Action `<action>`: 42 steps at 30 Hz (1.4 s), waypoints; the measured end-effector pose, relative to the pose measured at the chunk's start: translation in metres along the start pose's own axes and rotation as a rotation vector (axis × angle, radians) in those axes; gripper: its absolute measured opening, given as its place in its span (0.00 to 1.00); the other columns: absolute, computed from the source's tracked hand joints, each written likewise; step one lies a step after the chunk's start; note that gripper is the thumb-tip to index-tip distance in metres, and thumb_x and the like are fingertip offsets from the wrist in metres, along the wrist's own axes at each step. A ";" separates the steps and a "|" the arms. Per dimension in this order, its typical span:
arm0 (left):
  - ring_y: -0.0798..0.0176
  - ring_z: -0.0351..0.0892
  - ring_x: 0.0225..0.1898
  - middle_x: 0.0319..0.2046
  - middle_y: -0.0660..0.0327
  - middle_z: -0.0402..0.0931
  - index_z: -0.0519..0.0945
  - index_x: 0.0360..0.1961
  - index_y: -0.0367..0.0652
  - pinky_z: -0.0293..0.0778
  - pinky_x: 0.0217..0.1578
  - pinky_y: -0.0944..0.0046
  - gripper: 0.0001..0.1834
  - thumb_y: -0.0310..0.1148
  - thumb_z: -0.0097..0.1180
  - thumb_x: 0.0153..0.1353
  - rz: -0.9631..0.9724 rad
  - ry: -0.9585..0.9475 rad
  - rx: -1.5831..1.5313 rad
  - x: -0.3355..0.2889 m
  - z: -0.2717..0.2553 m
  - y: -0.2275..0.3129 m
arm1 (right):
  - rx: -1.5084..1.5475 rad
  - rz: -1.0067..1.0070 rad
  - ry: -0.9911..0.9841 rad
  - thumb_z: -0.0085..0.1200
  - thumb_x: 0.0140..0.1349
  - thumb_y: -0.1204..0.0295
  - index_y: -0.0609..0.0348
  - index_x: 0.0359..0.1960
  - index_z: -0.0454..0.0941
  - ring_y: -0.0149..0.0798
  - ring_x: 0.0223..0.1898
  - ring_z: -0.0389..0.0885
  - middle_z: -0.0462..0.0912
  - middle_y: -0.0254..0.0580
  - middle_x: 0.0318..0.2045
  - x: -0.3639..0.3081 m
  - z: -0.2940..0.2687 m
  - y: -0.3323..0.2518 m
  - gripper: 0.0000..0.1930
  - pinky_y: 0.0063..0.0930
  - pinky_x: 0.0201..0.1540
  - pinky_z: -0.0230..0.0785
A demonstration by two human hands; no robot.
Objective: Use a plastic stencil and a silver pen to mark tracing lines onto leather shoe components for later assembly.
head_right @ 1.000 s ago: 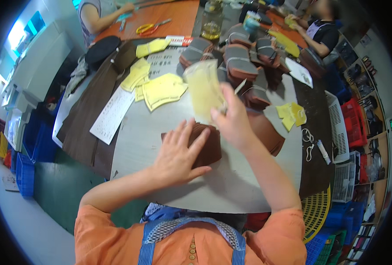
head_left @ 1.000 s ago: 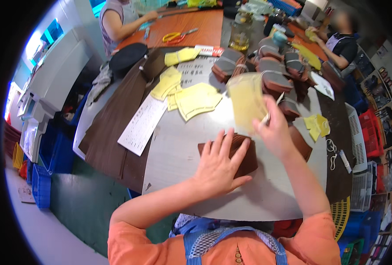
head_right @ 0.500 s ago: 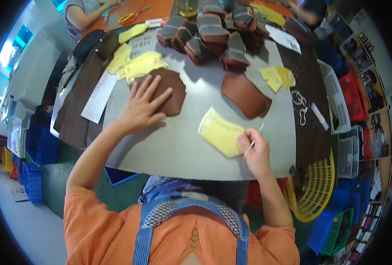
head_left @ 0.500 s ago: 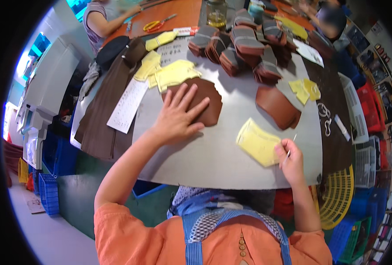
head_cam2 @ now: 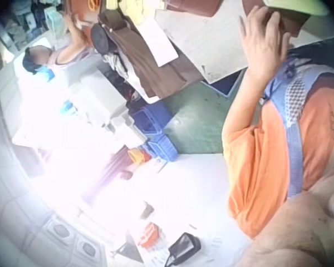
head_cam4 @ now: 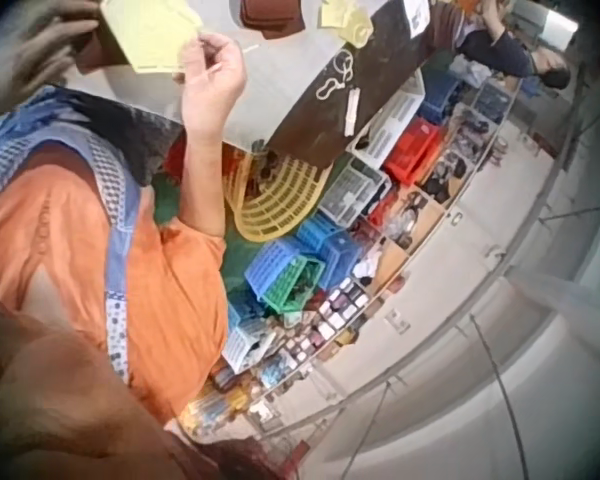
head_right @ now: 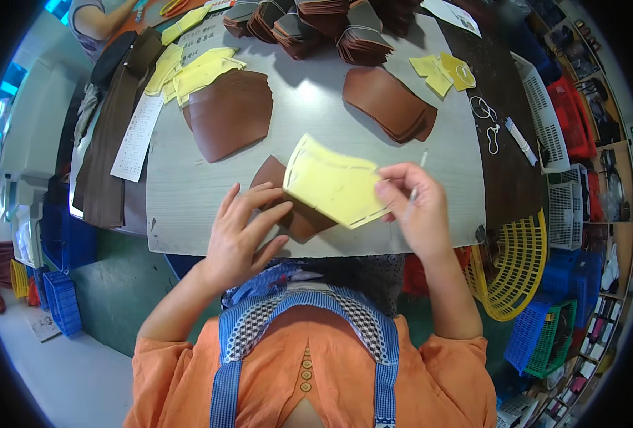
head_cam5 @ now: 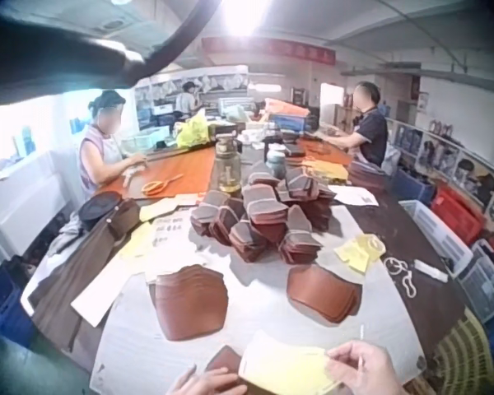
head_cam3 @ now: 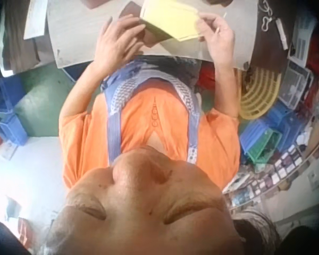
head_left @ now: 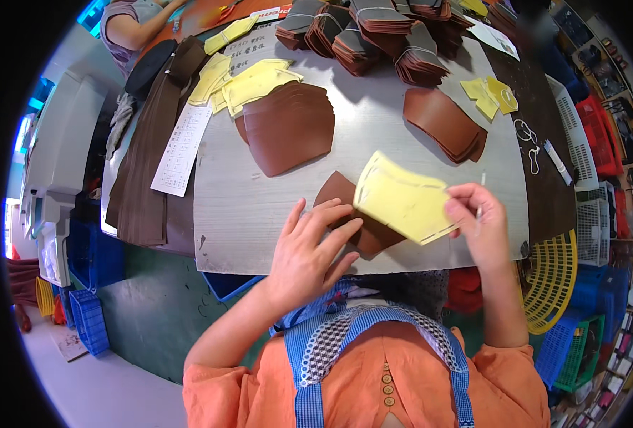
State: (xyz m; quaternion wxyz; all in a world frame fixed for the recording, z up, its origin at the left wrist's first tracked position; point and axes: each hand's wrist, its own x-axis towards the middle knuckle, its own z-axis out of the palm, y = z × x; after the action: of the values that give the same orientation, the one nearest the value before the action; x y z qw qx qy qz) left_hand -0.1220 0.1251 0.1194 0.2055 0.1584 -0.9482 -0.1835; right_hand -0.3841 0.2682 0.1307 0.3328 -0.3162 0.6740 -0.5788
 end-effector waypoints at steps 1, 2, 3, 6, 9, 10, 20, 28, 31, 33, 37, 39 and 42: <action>0.49 0.74 0.63 0.58 0.56 0.76 0.82 0.60 0.51 0.67 0.65 0.36 0.30 0.33 0.71 0.53 -0.021 0.107 -0.076 -0.003 0.003 0.001 | -0.036 0.036 -0.051 0.62 0.69 0.74 0.63 0.45 0.82 0.21 0.25 0.76 0.81 0.31 0.29 -0.003 0.009 0.001 0.07 0.17 0.28 0.73; 0.47 0.74 0.64 0.60 0.53 0.75 0.82 0.59 0.49 0.69 0.64 0.37 0.29 0.35 0.73 0.52 0.046 0.154 -0.084 -0.004 0.007 0.002 | -0.082 0.043 -0.080 0.64 0.67 0.75 0.62 0.45 0.83 0.21 0.26 0.77 0.83 0.31 0.29 -0.008 0.018 0.003 0.08 0.19 0.28 0.73; 0.47 0.74 0.64 0.60 0.53 0.75 0.82 0.59 0.49 0.69 0.64 0.37 0.29 0.35 0.73 0.52 0.040 0.153 -0.084 -0.001 0.009 0.007 | -0.082 0.047 -0.085 0.64 0.67 0.75 0.62 0.45 0.83 0.21 0.26 0.77 0.83 0.31 0.29 -0.011 0.028 0.007 0.08 0.19 0.28 0.73; 0.46 0.72 0.66 0.63 0.51 0.73 0.82 0.60 0.49 0.68 0.66 0.42 0.30 0.40 0.72 0.55 -0.039 0.059 -0.123 0.010 0.022 0.023 | -0.411 -0.078 -0.060 0.66 0.66 0.72 0.60 0.46 0.83 0.29 0.27 0.83 0.86 0.37 0.27 -0.016 0.052 0.016 0.10 0.29 0.30 0.74; 0.45 0.71 0.68 0.66 0.50 0.71 0.81 0.62 0.49 0.67 0.67 0.40 0.29 0.40 0.69 0.59 -0.071 -0.004 -0.073 0.009 0.027 0.023 | -0.691 -0.390 -0.026 0.62 0.70 0.66 0.58 0.50 0.81 0.33 0.25 0.83 0.86 0.38 0.25 -0.016 0.057 0.018 0.12 0.30 0.30 0.74; 0.45 0.71 0.68 0.66 0.50 0.71 0.81 0.62 0.49 0.67 0.67 0.40 0.29 0.40 0.69 0.59 -0.073 -0.007 -0.077 0.008 0.028 0.022 | -0.692 -0.384 -0.028 0.62 0.70 0.66 0.58 0.50 0.81 0.33 0.25 0.83 0.86 0.38 0.25 -0.014 0.055 0.015 0.12 0.30 0.30 0.74; 0.44 0.68 0.70 0.68 0.49 0.69 0.82 0.61 0.52 0.63 0.70 0.38 0.25 0.38 0.67 0.61 -0.082 -0.025 -0.106 0.010 0.026 0.018 | -0.176 -0.306 -0.064 0.52 0.77 0.58 0.67 0.51 0.78 0.30 0.34 0.82 0.83 0.39 0.35 0.030 0.061 -0.005 0.20 0.28 0.38 0.73; 0.43 0.68 0.70 0.64 0.46 0.71 0.85 0.54 0.48 0.62 0.70 0.37 0.21 0.37 0.68 0.58 -0.042 -0.023 -0.119 0.006 0.036 0.010 | -0.551 -0.737 -0.500 0.55 0.72 0.72 0.63 0.38 0.82 0.43 0.35 0.84 0.84 0.46 0.35 0.059 0.126 -0.004 0.07 0.33 0.40 0.76; 0.43 0.69 0.68 0.62 0.45 0.70 0.85 0.50 0.46 0.63 0.69 0.37 0.18 0.36 0.68 0.58 -0.022 -0.014 -0.076 0.007 0.033 0.014 | -0.678 -0.703 -0.266 0.54 0.72 0.68 0.61 0.35 0.80 0.53 0.35 0.83 0.84 0.47 0.32 0.073 0.127 -0.004 0.10 0.45 0.39 0.75; 0.43 0.67 0.69 0.63 0.45 0.69 0.84 0.50 0.43 0.61 0.70 0.38 0.17 0.35 0.62 0.60 -0.020 -0.030 -0.090 0.011 0.025 0.017 | -0.627 -0.626 -0.251 0.54 0.72 0.68 0.60 0.36 0.80 0.54 0.34 0.83 0.83 0.47 0.31 0.077 0.119 -0.011 0.09 0.45 0.39 0.75; 0.43 0.67 0.68 0.62 0.45 0.70 0.83 0.50 0.43 0.62 0.70 0.39 0.19 0.33 0.60 0.58 0.011 -0.119 -0.043 0.011 0.023 0.011 | -0.621 -0.506 -0.307 0.53 0.72 0.68 0.58 0.36 0.80 0.54 0.34 0.83 0.83 0.47 0.30 0.059 0.104 -0.008 0.08 0.45 0.38 0.75; 0.43 0.68 0.66 0.58 0.47 0.71 0.83 0.52 0.43 0.64 0.68 0.41 0.21 0.33 0.60 0.56 -0.010 -0.068 -0.101 0.010 0.025 0.008 | -0.679 -0.461 -0.286 0.54 0.72 0.69 0.58 0.36 0.80 0.55 0.34 0.83 0.83 0.48 0.31 0.044 0.088 -0.014 0.08 0.46 0.38 0.75; 0.46 0.72 0.61 0.56 0.51 0.72 0.83 0.55 0.46 0.71 0.62 0.48 0.23 0.31 0.64 0.55 -0.010 -0.025 -0.105 0.014 0.022 0.008 | -0.754 -0.434 -0.227 0.54 0.72 0.69 0.58 0.36 0.80 0.55 0.34 0.83 0.83 0.48 0.31 0.021 0.059 -0.017 0.07 0.46 0.38 0.75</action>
State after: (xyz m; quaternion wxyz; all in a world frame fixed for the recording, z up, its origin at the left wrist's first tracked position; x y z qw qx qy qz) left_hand -0.1461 0.1328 0.1088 0.2009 0.1501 -0.9388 -0.2362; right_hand -0.3477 0.2150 0.1398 0.1372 -0.6111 0.7151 -0.3106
